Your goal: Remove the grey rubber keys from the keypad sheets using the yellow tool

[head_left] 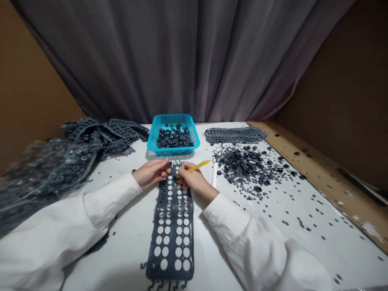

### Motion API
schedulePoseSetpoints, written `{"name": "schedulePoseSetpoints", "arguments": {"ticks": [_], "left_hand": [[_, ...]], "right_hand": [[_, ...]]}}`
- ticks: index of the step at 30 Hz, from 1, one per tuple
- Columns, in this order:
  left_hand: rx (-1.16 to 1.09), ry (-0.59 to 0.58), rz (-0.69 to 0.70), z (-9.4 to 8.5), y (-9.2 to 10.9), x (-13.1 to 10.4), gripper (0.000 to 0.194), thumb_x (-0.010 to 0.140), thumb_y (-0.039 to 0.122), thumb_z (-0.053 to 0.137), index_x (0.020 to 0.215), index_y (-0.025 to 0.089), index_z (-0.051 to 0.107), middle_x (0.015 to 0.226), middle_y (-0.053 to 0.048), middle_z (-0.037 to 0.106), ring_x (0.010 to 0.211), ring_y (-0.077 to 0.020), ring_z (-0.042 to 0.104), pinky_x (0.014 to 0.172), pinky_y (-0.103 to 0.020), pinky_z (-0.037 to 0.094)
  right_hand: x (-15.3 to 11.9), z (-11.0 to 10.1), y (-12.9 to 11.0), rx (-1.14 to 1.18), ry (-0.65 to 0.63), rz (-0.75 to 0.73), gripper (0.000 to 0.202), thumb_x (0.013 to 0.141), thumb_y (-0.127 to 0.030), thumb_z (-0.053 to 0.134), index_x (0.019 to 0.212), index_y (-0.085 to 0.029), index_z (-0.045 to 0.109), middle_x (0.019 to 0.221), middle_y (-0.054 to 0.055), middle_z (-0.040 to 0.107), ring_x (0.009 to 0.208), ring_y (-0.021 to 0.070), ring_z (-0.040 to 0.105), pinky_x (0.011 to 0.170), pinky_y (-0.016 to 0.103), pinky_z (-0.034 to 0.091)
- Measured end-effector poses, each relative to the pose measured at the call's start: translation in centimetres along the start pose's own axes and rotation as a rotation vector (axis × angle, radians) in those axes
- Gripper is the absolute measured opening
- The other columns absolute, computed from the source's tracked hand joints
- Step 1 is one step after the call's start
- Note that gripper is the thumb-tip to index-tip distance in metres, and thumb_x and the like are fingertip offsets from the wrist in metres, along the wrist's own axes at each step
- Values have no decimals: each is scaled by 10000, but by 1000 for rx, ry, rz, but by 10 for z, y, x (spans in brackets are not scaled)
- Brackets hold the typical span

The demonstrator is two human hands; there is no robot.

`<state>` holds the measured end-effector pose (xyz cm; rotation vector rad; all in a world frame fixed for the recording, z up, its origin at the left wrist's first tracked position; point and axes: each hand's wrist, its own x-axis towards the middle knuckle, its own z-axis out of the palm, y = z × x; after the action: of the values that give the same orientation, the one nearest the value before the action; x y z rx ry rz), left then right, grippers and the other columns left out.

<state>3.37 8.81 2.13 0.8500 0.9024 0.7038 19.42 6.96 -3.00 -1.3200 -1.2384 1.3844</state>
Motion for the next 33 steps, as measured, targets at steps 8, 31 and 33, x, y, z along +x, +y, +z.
{"name": "schedulePoseSetpoints", "arguments": {"ticks": [8,31,33], "left_hand": [[-8,-3,-2,4,0,0,341,748,417,632,691,82,601,576,-12,523,449,-42,402,427,-156,335],[-85,-23,94,29,-3,-24,345,589,345,781,751,133,561,683,0,568,526,-48,417,482,-167,352],[-136,-33,86,36,-3,-32,327,594,328,781,748,135,566,683,-2,565,527,-49,405,482,-169,349]], "right_hand": [[-1,-1,-3,15,0,13,162,709,-189,494,585,-200,389,394,-63,478,274,72,416,261,161,306],[-1,-1,-3,-3,-7,10,158,721,-221,495,589,-195,412,408,-54,495,286,76,424,277,171,318],[0,-1,-2,0,-15,5,160,726,-235,494,591,-195,417,411,-51,494,292,78,425,282,175,327]]}}
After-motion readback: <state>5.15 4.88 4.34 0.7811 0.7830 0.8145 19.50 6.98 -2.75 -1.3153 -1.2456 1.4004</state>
